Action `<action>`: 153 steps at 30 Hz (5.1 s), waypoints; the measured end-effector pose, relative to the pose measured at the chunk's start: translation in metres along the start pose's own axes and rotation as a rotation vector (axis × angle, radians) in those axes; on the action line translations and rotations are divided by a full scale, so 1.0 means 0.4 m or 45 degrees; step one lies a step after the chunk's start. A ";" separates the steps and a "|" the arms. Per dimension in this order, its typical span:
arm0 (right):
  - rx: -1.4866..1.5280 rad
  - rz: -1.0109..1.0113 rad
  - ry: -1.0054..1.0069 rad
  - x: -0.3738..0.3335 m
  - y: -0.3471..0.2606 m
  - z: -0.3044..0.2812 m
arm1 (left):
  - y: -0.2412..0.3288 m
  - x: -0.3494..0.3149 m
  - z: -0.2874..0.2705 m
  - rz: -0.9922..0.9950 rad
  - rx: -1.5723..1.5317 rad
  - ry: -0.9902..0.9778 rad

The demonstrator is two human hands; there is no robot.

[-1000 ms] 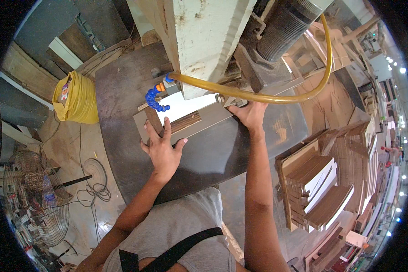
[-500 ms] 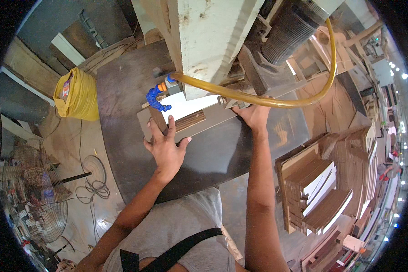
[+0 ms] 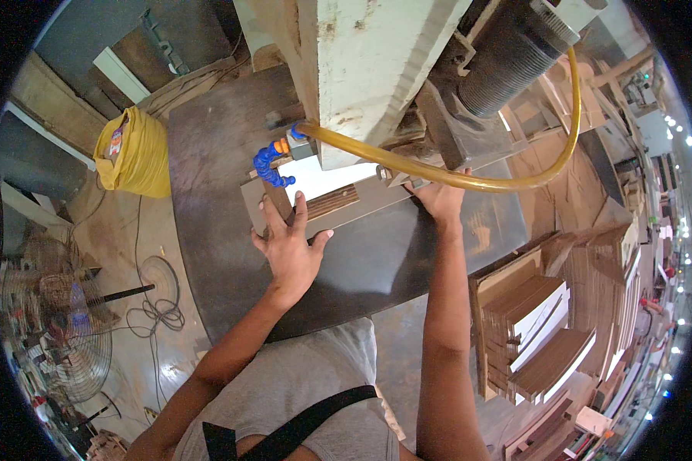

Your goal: The person shapes wood components by holding them against a vertical spindle sander, turning the pieces to sand different edges, and then places the finished component on a pallet.

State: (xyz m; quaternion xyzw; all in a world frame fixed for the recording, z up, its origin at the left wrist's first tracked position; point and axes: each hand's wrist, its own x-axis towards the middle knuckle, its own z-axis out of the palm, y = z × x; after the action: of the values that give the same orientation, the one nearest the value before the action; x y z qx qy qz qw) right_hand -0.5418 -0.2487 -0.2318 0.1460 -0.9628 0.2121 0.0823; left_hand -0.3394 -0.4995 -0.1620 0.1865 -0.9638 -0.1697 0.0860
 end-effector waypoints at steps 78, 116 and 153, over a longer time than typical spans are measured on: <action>0.031 0.333 0.239 -0.152 -0.171 -0.115 | -0.045 0.064 0.023 0.223 -0.092 0.063; 0.012 0.433 0.313 -0.212 -0.200 -0.116 | -0.069 0.085 0.014 0.351 -0.053 0.082; -0.101 0.034 0.252 -0.083 -0.024 -0.227 | -0.324 -0.169 -0.175 0.051 0.046 -0.084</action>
State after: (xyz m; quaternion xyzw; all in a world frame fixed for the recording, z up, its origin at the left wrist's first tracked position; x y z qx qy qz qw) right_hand -0.4985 -0.2097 -0.1542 0.1080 -0.9594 0.1883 0.1799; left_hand -0.2188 -0.6071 -0.1507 0.1631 -0.9726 -0.1567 0.0543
